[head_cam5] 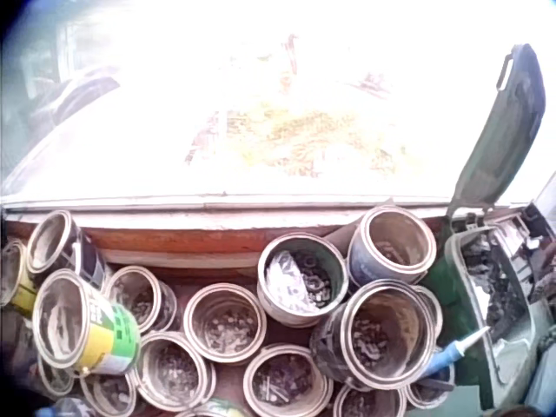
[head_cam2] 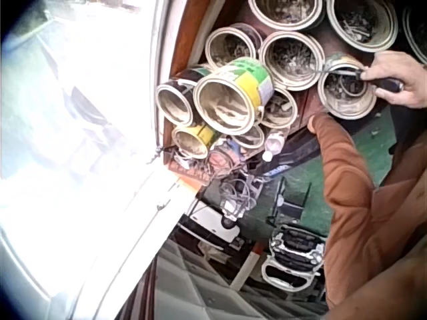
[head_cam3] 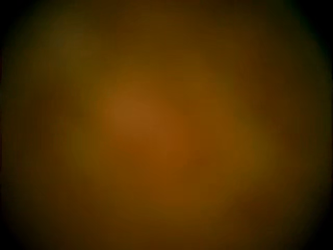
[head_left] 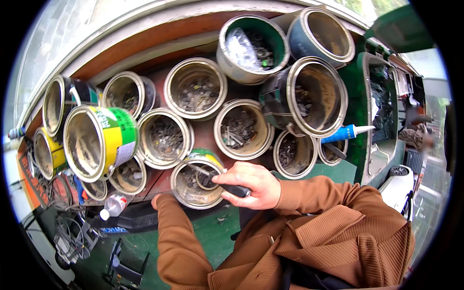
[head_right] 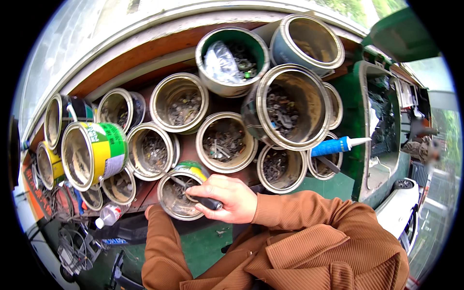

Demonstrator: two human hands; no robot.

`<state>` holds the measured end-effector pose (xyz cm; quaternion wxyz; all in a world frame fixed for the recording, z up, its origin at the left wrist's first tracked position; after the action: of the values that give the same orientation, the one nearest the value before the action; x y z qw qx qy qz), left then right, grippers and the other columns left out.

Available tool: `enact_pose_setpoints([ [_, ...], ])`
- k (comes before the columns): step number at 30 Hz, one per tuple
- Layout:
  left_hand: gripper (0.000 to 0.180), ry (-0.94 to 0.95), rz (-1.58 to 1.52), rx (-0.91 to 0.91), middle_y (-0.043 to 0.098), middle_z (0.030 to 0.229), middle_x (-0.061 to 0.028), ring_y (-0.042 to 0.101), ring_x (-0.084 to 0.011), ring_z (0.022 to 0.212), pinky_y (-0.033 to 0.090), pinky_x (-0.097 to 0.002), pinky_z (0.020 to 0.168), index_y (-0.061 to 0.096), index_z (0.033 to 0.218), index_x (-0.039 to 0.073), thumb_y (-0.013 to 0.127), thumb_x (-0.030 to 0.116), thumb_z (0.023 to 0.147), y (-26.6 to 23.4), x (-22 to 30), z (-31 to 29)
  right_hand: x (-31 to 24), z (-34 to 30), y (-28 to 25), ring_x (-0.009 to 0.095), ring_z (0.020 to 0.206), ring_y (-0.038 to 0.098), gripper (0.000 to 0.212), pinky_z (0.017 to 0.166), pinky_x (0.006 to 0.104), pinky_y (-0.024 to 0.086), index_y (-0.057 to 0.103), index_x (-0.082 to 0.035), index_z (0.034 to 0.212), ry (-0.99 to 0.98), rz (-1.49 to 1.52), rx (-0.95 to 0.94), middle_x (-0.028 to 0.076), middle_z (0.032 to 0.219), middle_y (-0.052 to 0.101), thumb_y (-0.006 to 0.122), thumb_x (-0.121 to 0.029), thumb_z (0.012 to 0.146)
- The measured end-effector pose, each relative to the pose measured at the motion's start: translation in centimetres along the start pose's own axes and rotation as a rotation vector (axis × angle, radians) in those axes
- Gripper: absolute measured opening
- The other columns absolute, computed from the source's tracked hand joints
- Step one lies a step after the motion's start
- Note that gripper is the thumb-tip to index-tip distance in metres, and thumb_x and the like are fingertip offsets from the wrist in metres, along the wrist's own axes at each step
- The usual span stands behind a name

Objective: The person is repairing a white car bumper in a garage. They use a screwdriver to remove screws from the black plastic grille section, then walk to a shelf to retrieve a small metal part from a container. They return to the bumper and use a socket wrench to tighten bolts on the bumper assembly.

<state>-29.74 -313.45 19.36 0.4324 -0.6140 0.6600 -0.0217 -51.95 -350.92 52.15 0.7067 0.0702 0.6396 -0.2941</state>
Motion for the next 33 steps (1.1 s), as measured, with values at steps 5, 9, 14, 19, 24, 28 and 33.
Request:
enact_pose_setpoints([
  [5,0.033,0.046,-0.023,0.053,0.065,0.128,-0.0077,0.062,-0.019,0.115,0.051,-0.0352,0.096,0.062,0.128,0.005,0.053,0.019,0.1,-0.2,0.4,1.3,-0.9,-2.6,-2.3,0.028,0.083,0.065,0.045,0.074,0.0376,0.054,0.066,-0.01,0.125,-0.01,0.054,-0.01,0.01,0.093,0.066,0.078,-0.011,0.083],
  [9,0.034,0.078,-0.085,0.097,0.064,0.129,-0.0106,0.061,-0.0224,0.116,0.05,-0.0376,0.097,0.06,0.129,0.003,0.053,0.02,0.1,-0.9,1.5,1.4,-1.5,-5.7,-4.8,0.028,0.085,0.066,0.045,0.076,0.0376,0.055,0.065,-0.008,0.127,-0.015,0.11,0.01,0.01,0.097,0.068,0.078,-0.008,0.084],
  [14,0.037,0.087,-0.331,0.116,0.062,0.13,-0.0142,0.059,-0.0266,0.118,0.049,-0.0406,0.1,0.057,0.13,-0.001,0.054,0.021,0.1,-0.6,1.2,2.0,-2.5,-10.4,-8.7,0.027,0.09,0.068,0.044,0.08,0.0365,0.056,0.065,-0.007,0.128,0.058,0.173,0.013,0.012,0.104,0.071,0.076,-0.007,0.086],
  [19,0.041,0.139,-1.202,-0.057,0.061,0.131,-0.0178,0.058,-0.0308,0.12,0.047,-0.0435,0.102,0.055,0.131,-0.004,0.054,0.021,0.099,1.8,0.7,4.8,-1.3,-16.4,-12.8,0.023,0.097,0.07,0.038,0.084,0.0345,0.055,0.067,-0.004,0.125,0.31,0.284,0.043,0.013,0.106,0.072,0.074,-0.008,0.087],
  [24,0.044,0.257,-2.152,-0.512,0.059,0.133,-0.0213,0.056,-0.035,0.122,0.046,-0.0465,0.104,0.052,0.132,-0.007,0.054,0.022,0.099,7.0,-1.4,4.0,0.0,-22.8,-15.4,0.02,0.096,0.071,0.033,0.087,0.0335,0.056,0.066,-0.001,0.123,0.724,0.433,0.02,0.013,0.112,0.071,0.07,-0.007,0.091],
  [28,0.029,0.75,-2.42,-0.634,0.068,0.109,-0.0107,0.063,-0.0232,0.096,0.052,-0.0382,0.083,0.062,0.119,0.001,0.061,0.023,0.099,5.6,-4.8,-8.1,1.8,-27.8,-17.0,0.017,0.089,0.069,0.032,0.077,0.03,0.057,0.063,0.001,0.122,0.701,0.398,0.155,0.014,0.106,0.069,0.066,-0.009,0.092],
  [33,0.019,1.257,-2.401,-0.307,0.068,0.113,-0.0107,0.064,-0.0195,0.098,0.052,-0.0355,0.087,0.062,0.117,0.003,0.058,0.014,0.101,0.6,-13.4,-29.6,2.3,-29.5,-15.6,0.01,0.072,0.063,0.033,0.066,0.0232,0.052,0.062,-0.002,0.125,0.651,0.366,0.093,0.009,0.093,0.072,0.065,-0.007,0.092],
])
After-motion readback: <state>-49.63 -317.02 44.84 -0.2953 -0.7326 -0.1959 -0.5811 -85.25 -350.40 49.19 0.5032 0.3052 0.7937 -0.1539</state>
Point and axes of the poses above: each hand's wrist, its own z-axis towards the middle knuckle, its own y-axis out of the palm, x = y × z, the point moved 10 cm from there along z, towards the middle knuckle
